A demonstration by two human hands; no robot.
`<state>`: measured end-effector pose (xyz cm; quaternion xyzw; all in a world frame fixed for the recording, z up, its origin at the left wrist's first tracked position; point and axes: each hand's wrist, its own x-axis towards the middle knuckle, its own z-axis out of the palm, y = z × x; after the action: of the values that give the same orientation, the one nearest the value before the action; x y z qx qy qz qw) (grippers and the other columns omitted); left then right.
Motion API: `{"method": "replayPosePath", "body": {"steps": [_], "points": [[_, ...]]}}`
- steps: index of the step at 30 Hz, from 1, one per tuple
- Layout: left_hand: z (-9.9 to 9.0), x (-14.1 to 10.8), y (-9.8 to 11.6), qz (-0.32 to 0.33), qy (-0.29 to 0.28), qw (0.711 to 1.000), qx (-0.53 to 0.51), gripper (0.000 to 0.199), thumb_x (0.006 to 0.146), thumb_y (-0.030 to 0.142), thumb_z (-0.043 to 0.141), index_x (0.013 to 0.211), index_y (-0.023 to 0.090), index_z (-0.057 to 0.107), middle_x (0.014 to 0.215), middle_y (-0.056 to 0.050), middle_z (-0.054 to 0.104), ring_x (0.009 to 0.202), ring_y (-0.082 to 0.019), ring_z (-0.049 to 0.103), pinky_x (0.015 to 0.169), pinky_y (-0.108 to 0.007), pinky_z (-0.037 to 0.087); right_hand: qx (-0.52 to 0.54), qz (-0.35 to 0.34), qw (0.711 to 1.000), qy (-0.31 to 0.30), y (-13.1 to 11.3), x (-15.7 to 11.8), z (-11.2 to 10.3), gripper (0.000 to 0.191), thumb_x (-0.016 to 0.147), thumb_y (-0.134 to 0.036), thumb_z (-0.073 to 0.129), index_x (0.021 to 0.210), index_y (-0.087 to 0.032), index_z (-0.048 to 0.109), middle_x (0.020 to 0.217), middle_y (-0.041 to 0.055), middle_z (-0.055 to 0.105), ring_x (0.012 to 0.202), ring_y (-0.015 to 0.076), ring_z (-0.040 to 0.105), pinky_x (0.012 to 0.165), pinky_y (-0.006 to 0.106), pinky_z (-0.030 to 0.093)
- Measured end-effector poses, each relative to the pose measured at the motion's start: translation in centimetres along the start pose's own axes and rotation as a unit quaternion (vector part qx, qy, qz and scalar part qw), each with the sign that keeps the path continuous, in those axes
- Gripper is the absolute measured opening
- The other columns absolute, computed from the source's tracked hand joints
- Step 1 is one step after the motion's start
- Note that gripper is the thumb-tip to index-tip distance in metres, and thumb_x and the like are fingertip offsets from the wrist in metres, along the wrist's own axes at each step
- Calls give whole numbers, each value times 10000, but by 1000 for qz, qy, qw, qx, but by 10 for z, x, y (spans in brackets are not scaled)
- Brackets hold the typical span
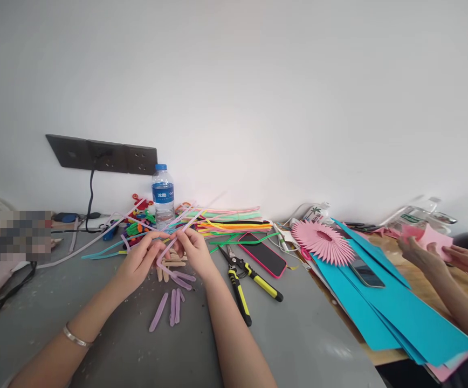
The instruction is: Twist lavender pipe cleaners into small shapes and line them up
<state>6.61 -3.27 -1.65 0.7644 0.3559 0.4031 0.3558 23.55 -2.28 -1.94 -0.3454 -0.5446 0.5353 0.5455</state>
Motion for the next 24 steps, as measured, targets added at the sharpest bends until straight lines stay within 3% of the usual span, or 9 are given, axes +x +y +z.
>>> {"method": "replayPosePath", "body": {"steps": [2, 5, 8, 12, 18, 24], "points": [[-4, 1, -1, 45, 8, 998, 42, 246, 973, 252, 361, 1159, 227, 520, 900, -33, 673, 672, -139, 612, 621, -243, 501, 25, -12, 999, 31, 0, 1, -4, 347, 851, -509, 574, 802, -166, 595, 556, -46, 498, 458, 75, 422, 467, 213, 321], [-8, 3, -3, 144, -30, 983, 113, 288, 944, 144, 376, 1090, 235, 608, 1020, -53, 657, 880, -160, 632, 772, -276, 518, 47, -21, 995, 89, 2, 3, -8, 351, 851, -519, 565, 766, -178, 567, 501, -57, 488, 419, 74, 413, 445, 208, 314], [-9, 2, -6, 204, -50, 965, 159, 331, 918, 100, 418, 1107, 252, 643, 1049, -56, 657, 963, -172, 627, 836, -298, 520, 41, -19, 993, 112, 3, 4, -10, 371, 842, -540, 563, 734, -185, 543, 461, -66, 475, 387, 70, 390, 420, 204, 295], [-6, 1, -11, 223, -39, 958, 173, 274, 915, 167, 531, 1152, 256, 637, 1047, -50, 675, 958, -173, 645, 838, -300, 541, 28, -10, 996, 85, 4, 3, -8, 381, 834, -547, 571, 729, -181, 554, 453, -67, 470, 389, 68, 390, 419, 201, 300], [-6, 4, -13, 252, 0, 954, 164, 163, 918, 183, 548, 995, 224, 686, 900, -34, 710, 846, -157, 661, 770, -282, 551, 33, 5, 998, 58, 4, 2, -5, 374, 830, -546, 576, 757, -179, 576, 481, -56, 500, 411, 79, 419, 443, 212, 342], [-9, 6, -14, 204, 45, 962, 173, 179, 918, 219, 531, 896, 220, 709, 946, -50, 714, 875, -171, 681, 810, -298, 557, 35, -21, 997, 70, 5, 4, -9, 368, 838, -541, 576, 765, -180, 573, 555, -31, 540, 476, 95, 478, 493, 230, 363]]}}
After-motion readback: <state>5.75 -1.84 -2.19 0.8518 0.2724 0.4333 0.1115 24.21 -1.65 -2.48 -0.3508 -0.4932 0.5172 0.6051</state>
